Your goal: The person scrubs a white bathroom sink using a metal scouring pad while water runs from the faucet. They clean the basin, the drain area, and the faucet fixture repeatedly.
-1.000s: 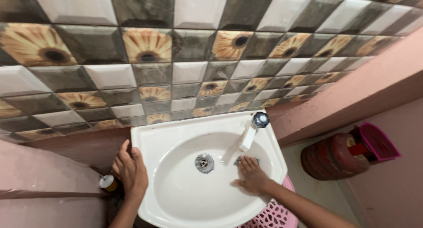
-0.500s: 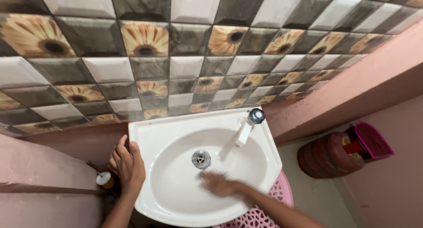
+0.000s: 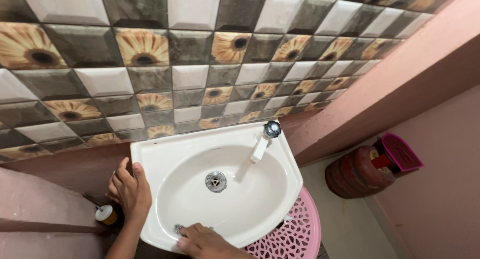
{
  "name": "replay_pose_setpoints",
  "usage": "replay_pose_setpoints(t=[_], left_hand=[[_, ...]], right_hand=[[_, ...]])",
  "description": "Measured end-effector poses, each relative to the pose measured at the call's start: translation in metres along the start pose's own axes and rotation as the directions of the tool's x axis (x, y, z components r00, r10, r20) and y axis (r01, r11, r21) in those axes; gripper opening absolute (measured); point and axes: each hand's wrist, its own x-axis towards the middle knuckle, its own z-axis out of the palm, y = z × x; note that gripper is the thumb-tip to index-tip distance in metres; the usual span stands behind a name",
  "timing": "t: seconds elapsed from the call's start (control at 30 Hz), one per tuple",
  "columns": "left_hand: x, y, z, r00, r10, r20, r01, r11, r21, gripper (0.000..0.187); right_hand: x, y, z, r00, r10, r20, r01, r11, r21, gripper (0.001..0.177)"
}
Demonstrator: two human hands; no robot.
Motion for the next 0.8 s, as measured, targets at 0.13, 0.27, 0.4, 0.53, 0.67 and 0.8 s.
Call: replay_pose_setpoints(t=[0.13, 0.27, 0.4, 0.53, 0.67, 0.8], left_hand=[[-0.001, 0.0, 0.001, 1.0, 0.008, 0.005, -0.008, 1.0, -0.014, 0.078], [-0.001, 0.0, 0.002, 1.0, 0.002, 0.005, -0.002, 1.0, -0.002, 0.076], [0.0, -0.001, 0.002, 1.0, 0.01, -0.006, -0.01, 1.0, -0.005, 0.077], [0.001, 0.0, 0.0, 1.0, -0.024, 0.004, 0.024, 1.0, 0.004, 0.078], [0.003, 0.004, 0.001, 1.0, -0.027, 0.011, 0.026, 0.999, 0.024, 0.079], [0.003, 0.003, 0.001, 0.999, -0.033, 0.024, 0.032, 0.999, 0.027, 0.08]], right_hand=[[-0.042, 0.063, -0.048, 0.997, 0.062, -0.041, -0.071, 0.961, -0.268, 0.06], [-0.075, 0.119, -0.124, 0.943, 0.065, -0.325, -0.317, 0.464, -0.827, 0.066], [-0.038, 0.076, -0.099, 0.925, 0.376, 0.06, -0.294, 0.806, -0.514, 0.053], [0.029, 0.013, -0.028, 0.968, -0.035, 0.249, 0.012, 0.996, 0.092, 0.086], [0.098, -0.006, -0.008, 0.957, 0.105, 0.271, -0.216, 0.88, 0.424, 0.097], [0.161, 0.049, -0.034, 0.966, 0.259, -0.004, -0.253, 0.949, 0.189, 0.09]])
